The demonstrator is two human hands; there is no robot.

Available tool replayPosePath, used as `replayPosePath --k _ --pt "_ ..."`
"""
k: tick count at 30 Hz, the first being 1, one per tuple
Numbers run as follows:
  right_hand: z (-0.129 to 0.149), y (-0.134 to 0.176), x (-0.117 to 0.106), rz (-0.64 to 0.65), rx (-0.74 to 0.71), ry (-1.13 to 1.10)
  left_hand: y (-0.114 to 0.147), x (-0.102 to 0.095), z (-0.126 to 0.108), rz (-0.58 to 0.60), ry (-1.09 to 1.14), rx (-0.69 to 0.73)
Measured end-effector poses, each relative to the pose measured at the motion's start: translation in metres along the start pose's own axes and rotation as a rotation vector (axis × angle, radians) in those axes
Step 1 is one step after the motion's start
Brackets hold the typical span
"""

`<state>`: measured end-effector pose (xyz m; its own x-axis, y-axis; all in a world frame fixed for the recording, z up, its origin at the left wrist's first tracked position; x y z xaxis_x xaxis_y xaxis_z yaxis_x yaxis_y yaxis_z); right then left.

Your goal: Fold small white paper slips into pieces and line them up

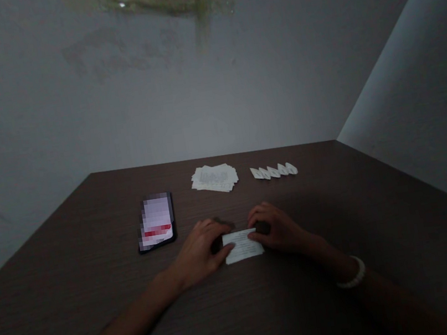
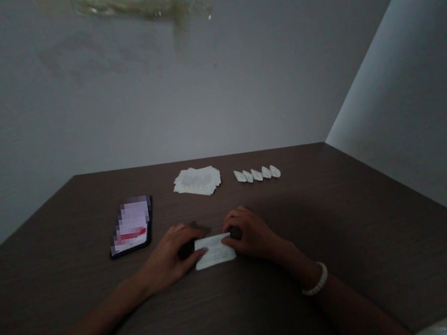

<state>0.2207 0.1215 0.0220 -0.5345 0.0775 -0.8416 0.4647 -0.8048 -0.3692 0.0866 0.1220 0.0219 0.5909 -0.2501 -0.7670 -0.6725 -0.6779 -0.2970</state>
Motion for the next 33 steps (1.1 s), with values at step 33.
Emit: replayPosePath --k 33 --pt "-0.024 0.007 0.015 -0.129 0.51 -0.944 0.026 -0.007 -0.057 -0.152 -0.482 0.547"
Point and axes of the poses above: each hand's wrist, its own y-axis away from the middle knuckle, its own x-axis out of the palm, z = x × y, the point moved 10 cm from there along -y, towards the middle knuckle, and after that the axes turned 6 degrees about y, right-handed, at the moved point
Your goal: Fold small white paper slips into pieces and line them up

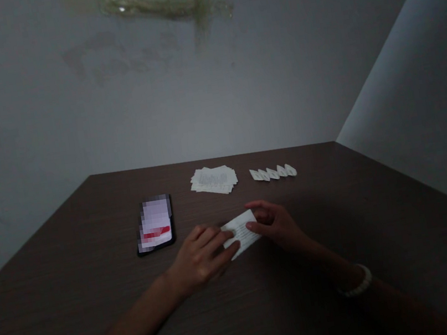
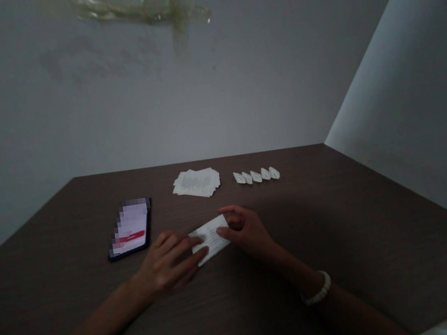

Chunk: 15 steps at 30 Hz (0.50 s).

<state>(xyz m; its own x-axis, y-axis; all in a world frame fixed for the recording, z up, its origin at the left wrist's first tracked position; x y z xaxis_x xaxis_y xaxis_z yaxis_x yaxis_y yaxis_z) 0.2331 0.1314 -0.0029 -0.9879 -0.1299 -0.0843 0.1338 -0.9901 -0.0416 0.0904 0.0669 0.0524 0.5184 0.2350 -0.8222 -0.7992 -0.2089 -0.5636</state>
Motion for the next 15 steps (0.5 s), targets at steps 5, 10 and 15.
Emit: replayPosePath --k 5,10,15 --pt "0.006 0.0 -0.004 -0.029 -0.058 0.022 -0.006 -0.016 0.023 -0.132 0.173 -0.247" --pt "0.013 0.002 -0.005 -0.053 -0.102 0.063 -0.001 -0.007 0.059 -0.16 0.388 -0.582" --pt "0.019 0.003 -0.009 -0.097 -0.141 0.145 -0.001 0.005 0.065 -0.093 0.572 -0.681"
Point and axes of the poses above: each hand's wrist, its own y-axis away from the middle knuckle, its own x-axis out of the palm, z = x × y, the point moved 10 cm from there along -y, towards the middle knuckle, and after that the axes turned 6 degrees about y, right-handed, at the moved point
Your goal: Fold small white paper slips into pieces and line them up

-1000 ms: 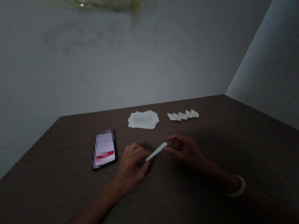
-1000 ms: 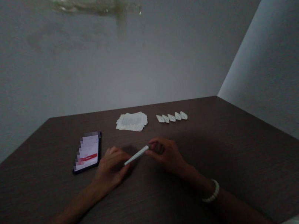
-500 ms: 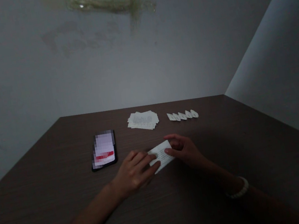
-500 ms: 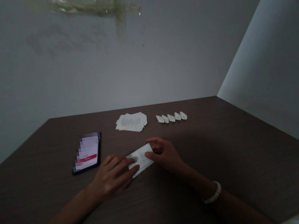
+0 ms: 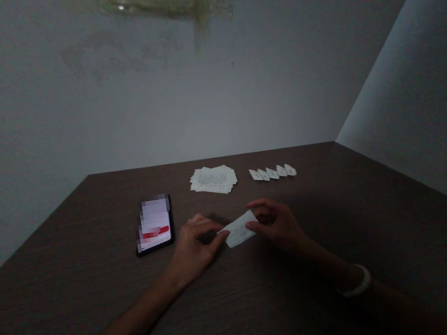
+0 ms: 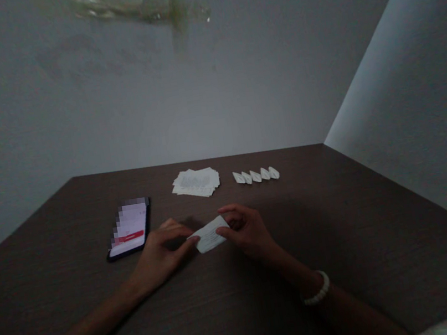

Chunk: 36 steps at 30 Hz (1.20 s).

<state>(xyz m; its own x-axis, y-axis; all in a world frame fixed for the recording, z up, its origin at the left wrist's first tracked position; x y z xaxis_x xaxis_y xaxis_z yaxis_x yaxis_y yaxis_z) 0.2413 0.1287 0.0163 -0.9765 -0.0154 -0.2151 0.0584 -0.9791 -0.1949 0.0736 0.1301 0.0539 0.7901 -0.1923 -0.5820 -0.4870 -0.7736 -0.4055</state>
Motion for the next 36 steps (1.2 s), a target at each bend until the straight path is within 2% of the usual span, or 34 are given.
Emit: replayPosePath --k 7,14,21,25,30,33,36 --pt "0.006 0.0 -0.003 -0.033 -0.068 0.067 0.001 0.006 -0.001 0.058 0.078 -0.005" --pt "0.009 0.0 -0.002 -0.02 -0.095 0.068 0.0 0.001 0.001 -0.009 0.106 -0.01" --pt "-0.001 -0.002 0.001 0.04 -0.029 0.024 0.001 -0.002 0.008 -0.051 0.147 -0.063" --pt "-0.001 -0.002 0.003 0.05 -0.037 0.029 0.001 -0.003 0.01 -0.06 0.164 -0.07" --pt "0.003 -0.002 -0.005 -0.046 -0.075 0.109 0.001 0.0 0.002 -0.029 0.134 -0.032" --pt "0.011 0.0 -0.011 -0.115 -0.134 0.224 0.001 0.001 -0.005 -0.003 0.114 -0.002" --pt "0.019 0.003 -0.011 -0.14 -0.214 0.292 -0.001 -0.003 -0.014 -0.028 0.09 0.039"
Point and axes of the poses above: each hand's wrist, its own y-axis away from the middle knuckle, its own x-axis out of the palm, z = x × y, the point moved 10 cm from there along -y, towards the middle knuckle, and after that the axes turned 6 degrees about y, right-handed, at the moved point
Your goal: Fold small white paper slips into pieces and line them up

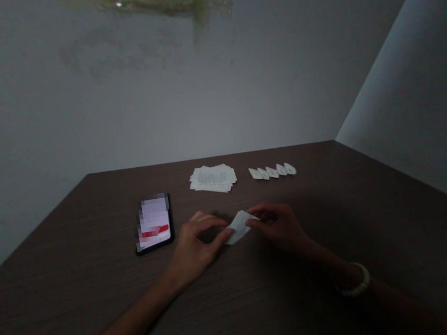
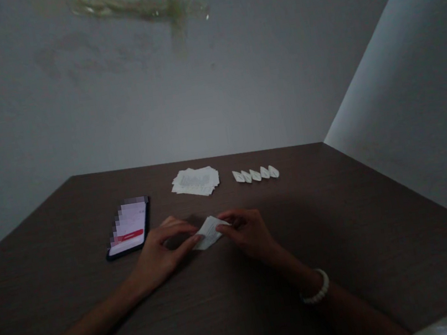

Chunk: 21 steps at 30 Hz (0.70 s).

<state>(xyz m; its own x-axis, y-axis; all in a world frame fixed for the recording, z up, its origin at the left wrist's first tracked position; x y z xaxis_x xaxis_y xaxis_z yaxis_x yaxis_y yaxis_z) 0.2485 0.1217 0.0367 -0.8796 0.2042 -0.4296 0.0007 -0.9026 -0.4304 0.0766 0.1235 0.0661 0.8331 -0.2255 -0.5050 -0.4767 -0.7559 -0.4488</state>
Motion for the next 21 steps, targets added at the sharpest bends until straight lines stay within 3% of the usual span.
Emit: replayPosePath --k 10,13,17,21 --pt "0.049 0.014 -0.003 -0.044 -0.379 0.162 -0.001 -0.005 -0.021 -0.053 -0.055 0.166" --pt "0.046 0.012 -0.004 -0.035 -0.327 0.134 -0.002 -0.005 -0.017 -0.051 -0.006 0.096" --pt "0.026 0.008 -0.002 -0.003 -0.149 0.044 -0.004 -0.008 -0.01 -0.101 0.118 -0.015" --pt "0.027 0.007 -0.004 -0.017 -0.145 0.001 -0.003 -0.008 -0.012 -0.107 0.168 -0.011"
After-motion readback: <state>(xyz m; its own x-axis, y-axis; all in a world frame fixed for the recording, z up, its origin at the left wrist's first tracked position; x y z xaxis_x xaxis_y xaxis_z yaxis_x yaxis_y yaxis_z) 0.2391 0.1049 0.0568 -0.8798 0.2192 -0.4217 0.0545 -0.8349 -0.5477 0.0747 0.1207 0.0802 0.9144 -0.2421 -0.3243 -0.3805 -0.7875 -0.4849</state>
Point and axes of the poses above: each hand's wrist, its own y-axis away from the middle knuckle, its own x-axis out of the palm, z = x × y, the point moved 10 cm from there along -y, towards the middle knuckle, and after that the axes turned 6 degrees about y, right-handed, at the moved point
